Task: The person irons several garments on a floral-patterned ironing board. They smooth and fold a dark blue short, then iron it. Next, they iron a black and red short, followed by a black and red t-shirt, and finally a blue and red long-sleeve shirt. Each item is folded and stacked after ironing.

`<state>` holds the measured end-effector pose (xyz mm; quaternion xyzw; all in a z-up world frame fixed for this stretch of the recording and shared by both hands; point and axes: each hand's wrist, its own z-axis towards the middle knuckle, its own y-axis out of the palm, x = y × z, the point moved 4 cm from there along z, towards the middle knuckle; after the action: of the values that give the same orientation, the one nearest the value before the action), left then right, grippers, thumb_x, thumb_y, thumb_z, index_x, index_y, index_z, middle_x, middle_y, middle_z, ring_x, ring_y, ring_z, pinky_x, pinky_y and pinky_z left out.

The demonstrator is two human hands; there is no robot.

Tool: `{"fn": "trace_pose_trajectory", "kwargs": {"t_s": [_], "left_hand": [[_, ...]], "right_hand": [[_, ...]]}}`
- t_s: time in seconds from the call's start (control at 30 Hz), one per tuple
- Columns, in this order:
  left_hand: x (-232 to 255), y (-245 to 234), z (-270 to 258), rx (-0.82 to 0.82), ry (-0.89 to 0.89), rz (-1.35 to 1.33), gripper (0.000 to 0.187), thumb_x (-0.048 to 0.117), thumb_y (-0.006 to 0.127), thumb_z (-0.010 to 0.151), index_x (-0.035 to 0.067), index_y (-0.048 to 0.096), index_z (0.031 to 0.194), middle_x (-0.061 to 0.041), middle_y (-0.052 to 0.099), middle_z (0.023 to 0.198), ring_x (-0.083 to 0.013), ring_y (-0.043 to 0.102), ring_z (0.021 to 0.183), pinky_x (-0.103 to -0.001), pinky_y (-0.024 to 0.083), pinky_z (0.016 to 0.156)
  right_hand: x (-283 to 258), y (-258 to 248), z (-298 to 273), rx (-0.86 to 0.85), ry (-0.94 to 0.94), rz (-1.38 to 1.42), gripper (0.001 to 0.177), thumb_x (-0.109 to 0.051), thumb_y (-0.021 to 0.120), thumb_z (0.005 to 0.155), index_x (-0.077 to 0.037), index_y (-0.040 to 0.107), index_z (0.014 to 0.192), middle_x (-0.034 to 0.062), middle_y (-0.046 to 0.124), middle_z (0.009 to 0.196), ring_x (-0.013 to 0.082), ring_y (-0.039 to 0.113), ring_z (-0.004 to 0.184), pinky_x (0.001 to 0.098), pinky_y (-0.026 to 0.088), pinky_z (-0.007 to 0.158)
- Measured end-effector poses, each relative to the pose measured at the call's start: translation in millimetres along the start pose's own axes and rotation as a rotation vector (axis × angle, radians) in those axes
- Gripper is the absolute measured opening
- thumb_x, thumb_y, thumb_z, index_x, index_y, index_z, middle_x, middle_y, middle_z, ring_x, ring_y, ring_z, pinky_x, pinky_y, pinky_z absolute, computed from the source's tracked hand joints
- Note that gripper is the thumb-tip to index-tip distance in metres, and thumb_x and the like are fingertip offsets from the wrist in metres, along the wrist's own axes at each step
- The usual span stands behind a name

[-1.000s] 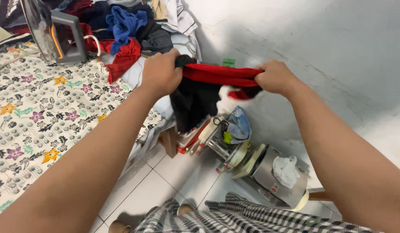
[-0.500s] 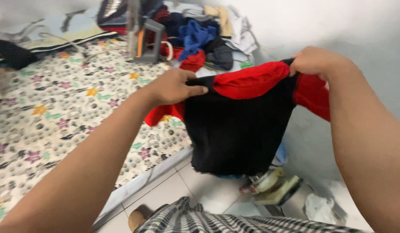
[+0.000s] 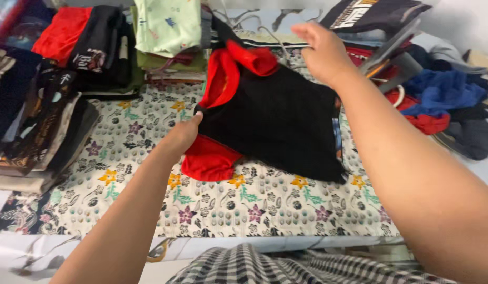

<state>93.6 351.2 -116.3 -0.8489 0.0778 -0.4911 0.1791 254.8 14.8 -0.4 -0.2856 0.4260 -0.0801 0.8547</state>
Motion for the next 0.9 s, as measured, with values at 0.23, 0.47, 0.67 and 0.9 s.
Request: {"fn": "trace_pose_trajectory", "kwargs": {"t_s": [0.23,0.47,0.67,0.9], "left_hand": [[-53.1,-9.2,47.8,0.07,-0.032,0.296,0.078,0.064,0.048,0.098,-0.006,0.068,0.127,-0.03,0.068,0.125,-0.0436,0.066,0.117,-0.047,0.05,0.099],[-41.5,24.3,77.4,0.104,0.033,-0.034,0.058,0.035,0.066,0.086,-0.003,0.06,0.129,-0.022,0.068,0.127,-0.0342,0.065,0.121,-0.045,0.05,0.099],[99.1,-19.6,89.1,0.392,0.591,-0.166,0.043,0.028,0.055,0.106,0.004,0.052,0.142,-0.02,0.065,0.133,-0.0315,0.063,0.12,-0.042,0.048,0.101],[112.6,-22.7,31.8,0.144,0.436,-0.457,0.036,0.016,0.056,0.1,-0.004,0.06,0.129,-0.023,0.069,0.12,-0.0297,0.07,0.1,-0.043,0.06,0.079]], "right_hand": [[87.9,15.4,-143.8,0.391,1.06,-0.608,0.066,-0.049,0.074,0.086,0.003,0.063,0.125,0.0352,0.051,0.137,0.0468,0.056,0.121,0.0498,0.046,0.101],[89.1,59.2,-189.7,0.06,1.09,-0.637,0.064,-0.048,0.075,0.083,-0.003,0.064,0.127,0.0279,0.062,0.126,0.0454,0.06,0.118,0.0518,0.051,0.096],[81.8,-20.7,-76.2,0.483,0.678,-0.093,0.031,-0.013,0.072,0.095,-0.007,0.057,0.121,0.0094,0.067,0.11,0.0207,0.061,0.099,0.0385,0.049,0.084],[51.5,-92.8,-62.7,0.452,0.576,-0.341,0.039,-0.024,0.081,0.086,-0.006,0.064,0.116,0.014,0.071,0.109,0.0258,0.066,0.099,0.0398,0.051,0.088]]}}
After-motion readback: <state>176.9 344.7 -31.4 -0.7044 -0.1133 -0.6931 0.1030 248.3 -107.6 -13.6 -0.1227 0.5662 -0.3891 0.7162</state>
